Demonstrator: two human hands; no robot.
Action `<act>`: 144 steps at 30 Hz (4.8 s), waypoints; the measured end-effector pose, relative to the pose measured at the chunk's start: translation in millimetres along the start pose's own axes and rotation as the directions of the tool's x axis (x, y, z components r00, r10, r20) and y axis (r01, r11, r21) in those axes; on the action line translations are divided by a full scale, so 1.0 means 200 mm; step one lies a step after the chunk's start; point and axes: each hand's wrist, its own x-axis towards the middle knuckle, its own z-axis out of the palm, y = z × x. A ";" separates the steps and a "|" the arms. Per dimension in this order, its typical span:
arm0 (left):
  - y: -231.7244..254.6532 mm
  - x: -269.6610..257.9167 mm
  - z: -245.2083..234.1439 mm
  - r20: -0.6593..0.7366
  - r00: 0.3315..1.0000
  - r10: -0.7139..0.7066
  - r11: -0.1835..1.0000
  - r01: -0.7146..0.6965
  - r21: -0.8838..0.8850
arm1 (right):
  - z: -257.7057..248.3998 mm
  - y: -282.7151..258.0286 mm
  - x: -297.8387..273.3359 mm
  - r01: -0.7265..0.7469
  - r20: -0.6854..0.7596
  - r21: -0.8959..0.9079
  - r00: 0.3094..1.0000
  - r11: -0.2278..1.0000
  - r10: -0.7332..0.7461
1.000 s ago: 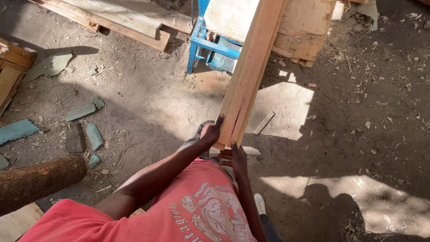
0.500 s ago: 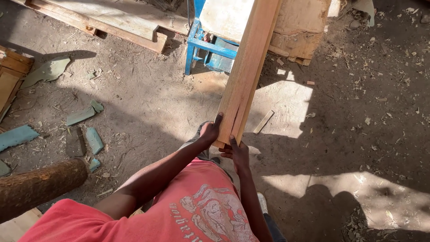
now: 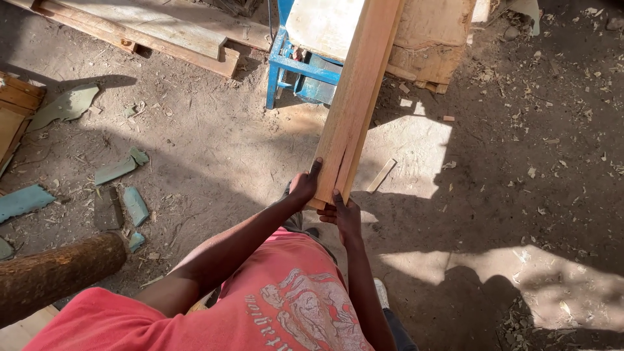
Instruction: Using a vertical bandsaw to cut a thin strip from a long wooden plank.
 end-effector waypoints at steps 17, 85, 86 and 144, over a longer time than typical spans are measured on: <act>0.04 0.06 -0.01 0.009 0.999 0.040 0.998 -0.041 0.044 | 0.04 -0.05 0.06 0.012 -0.031 0.021 0.999 1.000 -0.012; 0.25 0.25 -0.02 -0.013 1.000 0.027 1.000 -0.027 -0.002 | 0.11 -0.28 0.24 -0.009 -0.053 -0.033 0.999 0.999 0.008; 0.26 0.24 -0.02 -0.013 1.000 0.027 1.000 -0.027 -0.008 | 0.11 -0.28 0.25 -0.008 -0.052 -0.027 0.999 1.000 0.007; 0.48 0.32 -0.05 0.020 1.000 0.023 0.999 -0.023 -0.039 | 0.14 -0.45 0.42 -0.022 -0.075 -0.071 0.997 0.997 0.017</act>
